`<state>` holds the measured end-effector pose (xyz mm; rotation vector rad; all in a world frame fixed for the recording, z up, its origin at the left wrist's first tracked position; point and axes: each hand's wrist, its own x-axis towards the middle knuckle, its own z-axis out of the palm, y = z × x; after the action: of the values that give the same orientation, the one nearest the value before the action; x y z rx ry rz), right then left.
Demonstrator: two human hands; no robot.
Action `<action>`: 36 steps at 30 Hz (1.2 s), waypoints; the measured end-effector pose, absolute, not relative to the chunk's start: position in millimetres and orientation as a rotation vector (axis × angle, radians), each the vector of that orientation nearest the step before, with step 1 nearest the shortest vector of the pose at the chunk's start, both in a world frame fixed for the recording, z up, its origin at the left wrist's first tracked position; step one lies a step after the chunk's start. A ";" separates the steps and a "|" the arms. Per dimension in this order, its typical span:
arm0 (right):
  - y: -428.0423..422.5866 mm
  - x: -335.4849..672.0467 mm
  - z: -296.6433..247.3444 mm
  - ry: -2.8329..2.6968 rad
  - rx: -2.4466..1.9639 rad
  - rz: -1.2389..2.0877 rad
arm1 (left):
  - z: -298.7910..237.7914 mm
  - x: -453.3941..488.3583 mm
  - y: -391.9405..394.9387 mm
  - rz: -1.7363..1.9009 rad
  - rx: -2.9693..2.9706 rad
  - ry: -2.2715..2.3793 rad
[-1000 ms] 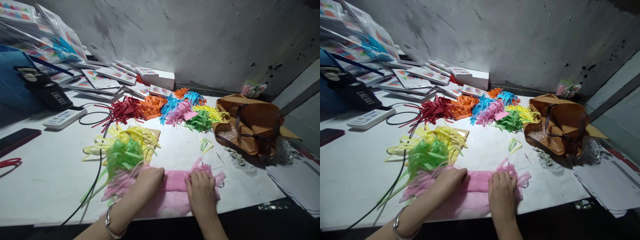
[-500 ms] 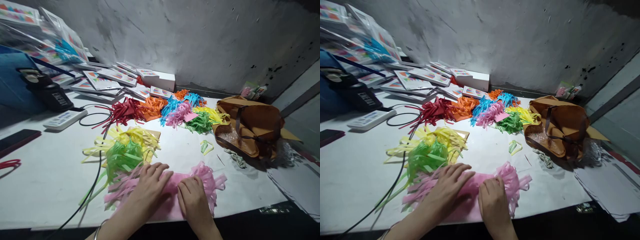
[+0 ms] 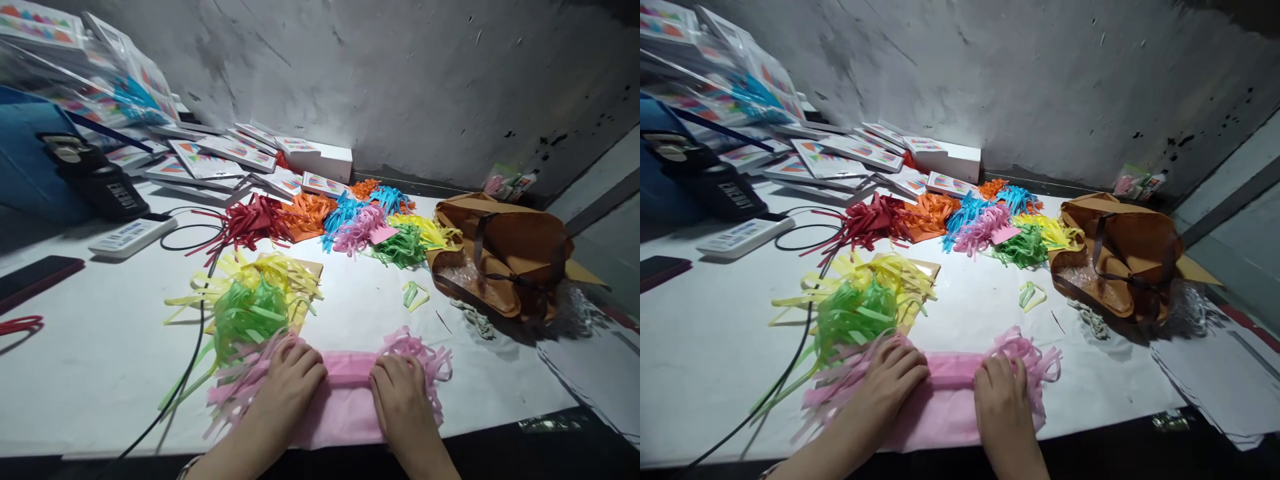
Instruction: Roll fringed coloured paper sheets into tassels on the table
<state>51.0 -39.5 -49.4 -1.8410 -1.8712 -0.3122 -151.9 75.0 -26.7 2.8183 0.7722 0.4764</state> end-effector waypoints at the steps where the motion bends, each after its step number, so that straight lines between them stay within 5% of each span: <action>1: -38.2 52.8 -48.8 -1.862 -1.869 -0.292 | -23.9 -149.4 75.8 0.385 2.827 0.841; 11: -13.3 51.4 -36.8 -1.723 -2.164 -0.425 | -5.0 -119.8 80.2 0.211 2.834 1.157; 18: -16.4 39.4 -33.6 -1.977 -1.699 -0.299 | -7.0 -122.1 82.3 0.232 2.834 1.147; 36: -30.3 35.1 -44.0 -1.997 -1.497 -0.347 | -31.2 -142.4 75.5 0.709 2.798 0.625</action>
<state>35.1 -30.3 -44.0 -1.4974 -1.9973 -0.3475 -142.4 75.5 -31.2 2.7977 0.6248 0.7086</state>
